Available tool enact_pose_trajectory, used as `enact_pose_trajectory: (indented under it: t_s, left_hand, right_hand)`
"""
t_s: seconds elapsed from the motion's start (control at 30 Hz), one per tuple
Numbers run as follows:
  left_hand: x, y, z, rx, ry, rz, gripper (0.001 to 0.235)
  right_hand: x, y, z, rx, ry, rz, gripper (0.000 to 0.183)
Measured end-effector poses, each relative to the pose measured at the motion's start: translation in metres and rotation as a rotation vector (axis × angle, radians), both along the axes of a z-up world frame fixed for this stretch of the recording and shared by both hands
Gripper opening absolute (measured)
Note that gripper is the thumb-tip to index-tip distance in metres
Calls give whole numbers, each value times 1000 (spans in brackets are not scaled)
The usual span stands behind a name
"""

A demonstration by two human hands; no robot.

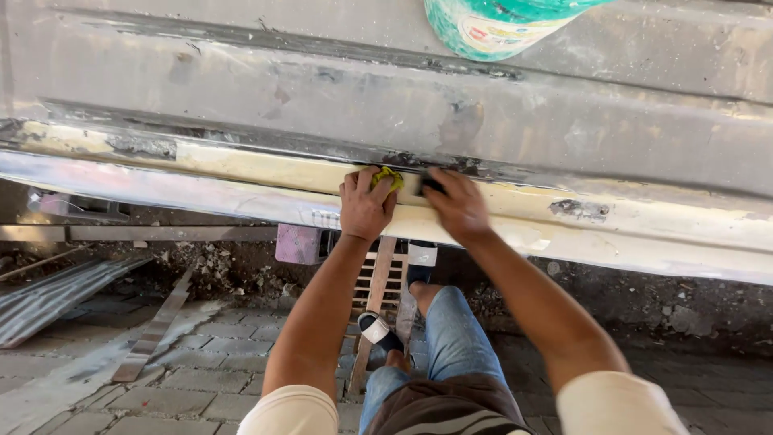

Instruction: The person dips a yellow sponge and a black scrubber into a green bucket of water and scrubs a horizontal metal beam. They repeatedly wipe the surface with both tools, moving along the beam to clean it.

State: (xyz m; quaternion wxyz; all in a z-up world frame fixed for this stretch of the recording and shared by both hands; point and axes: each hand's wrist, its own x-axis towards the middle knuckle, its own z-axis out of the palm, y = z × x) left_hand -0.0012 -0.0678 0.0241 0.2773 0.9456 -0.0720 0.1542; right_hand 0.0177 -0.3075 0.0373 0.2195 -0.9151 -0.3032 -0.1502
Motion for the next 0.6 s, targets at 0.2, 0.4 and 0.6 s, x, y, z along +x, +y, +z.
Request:
enact_pose_trajectory:
  t_s: [0.2,0.4,0.6]
  left_hand:
    - [2,2,0,3,-16,-38,27]
    - [-1,2,-2,-21,-28,-12,25]
    - [1,11,-31,47,34,65,25]
  right_hand:
    - [-9,-34,-10,55,40,34,17]
    - [-21,-95,-6,-101,122,-62,17]
    - [14,45,-14,-67,101,97,16]
